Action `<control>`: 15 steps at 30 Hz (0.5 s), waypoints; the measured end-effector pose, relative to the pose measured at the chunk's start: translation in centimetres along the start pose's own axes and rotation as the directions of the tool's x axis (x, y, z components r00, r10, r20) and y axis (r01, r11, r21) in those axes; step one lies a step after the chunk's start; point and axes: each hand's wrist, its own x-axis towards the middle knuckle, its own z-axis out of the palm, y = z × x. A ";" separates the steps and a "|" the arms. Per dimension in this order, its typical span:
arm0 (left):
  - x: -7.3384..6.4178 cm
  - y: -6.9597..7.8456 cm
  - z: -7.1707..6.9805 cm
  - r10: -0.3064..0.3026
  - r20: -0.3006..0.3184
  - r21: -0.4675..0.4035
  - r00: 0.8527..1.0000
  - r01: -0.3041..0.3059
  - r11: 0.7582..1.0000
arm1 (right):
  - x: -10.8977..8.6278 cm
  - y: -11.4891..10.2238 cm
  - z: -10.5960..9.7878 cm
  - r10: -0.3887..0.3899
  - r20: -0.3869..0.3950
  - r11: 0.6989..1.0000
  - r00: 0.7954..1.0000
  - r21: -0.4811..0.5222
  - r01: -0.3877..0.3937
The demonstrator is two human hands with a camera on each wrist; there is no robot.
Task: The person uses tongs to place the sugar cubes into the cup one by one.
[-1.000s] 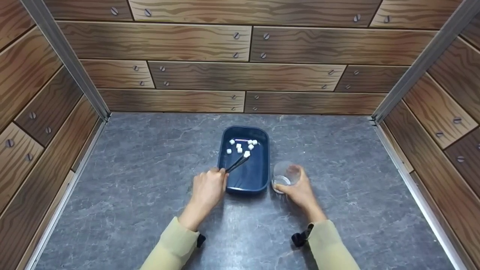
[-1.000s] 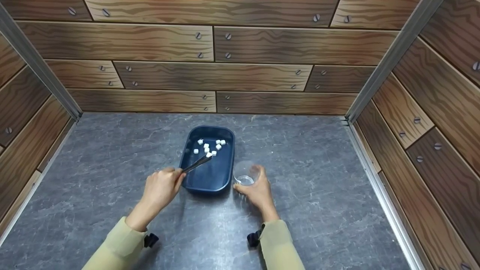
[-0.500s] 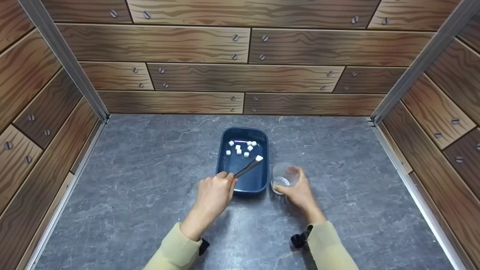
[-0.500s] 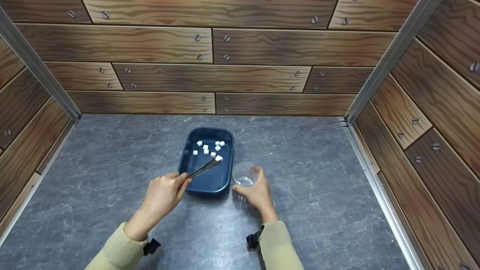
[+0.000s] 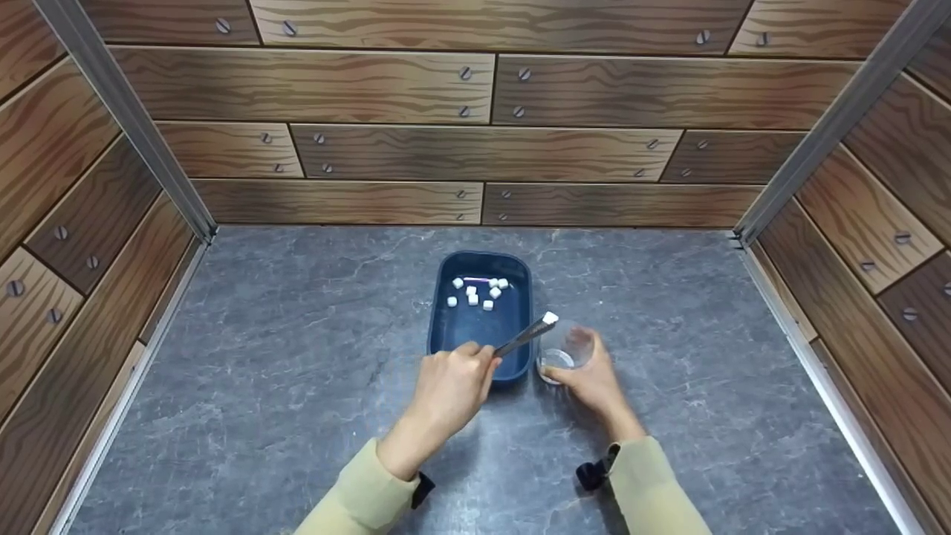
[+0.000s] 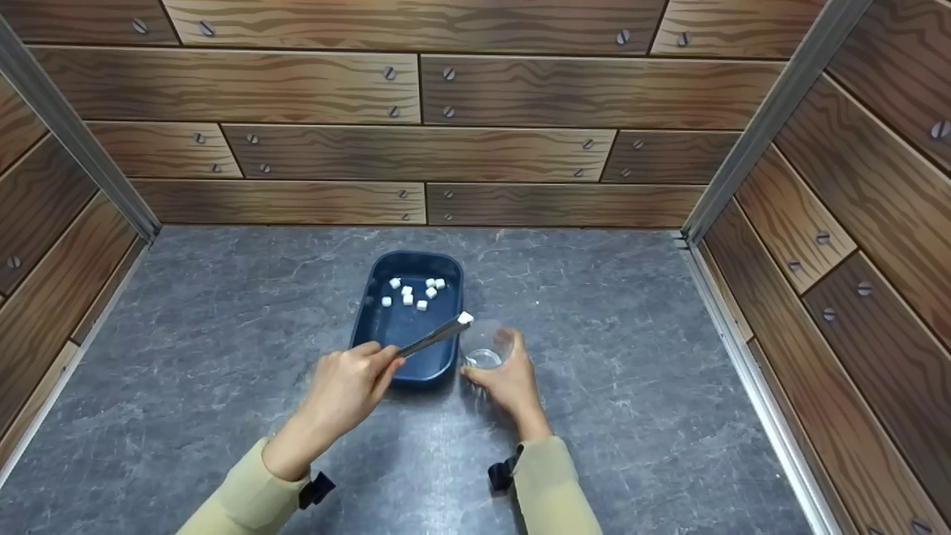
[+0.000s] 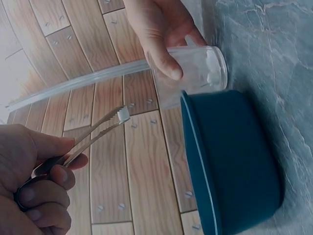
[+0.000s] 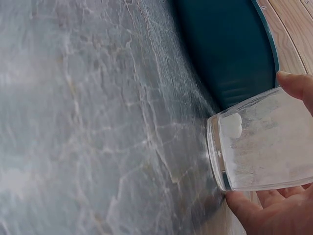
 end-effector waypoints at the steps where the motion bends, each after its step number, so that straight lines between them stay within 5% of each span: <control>1: 0.1 0.1 0.1 0.007 -0.001 0.004 1.000 -0.007 1.000 | 0.0 0.0 0.0 0.001 0.001 1.000 1.000 -0.004 -0.001; 10: 0.1 1.0 1.6 0.056 0.044 0.036 0.997 -0.058 0.998 | 0.0 0.1 -0.1 -0.020 -0.011 0.999 1.000 -0.029 0.020; 15: -0.3 1.0 2.0 0.034 0.082 0.018 0.996 -0.035 0.999 | -0.1 0.1 -0.2 -0.018 -0.007 0.999 1.000 -0.048 0.017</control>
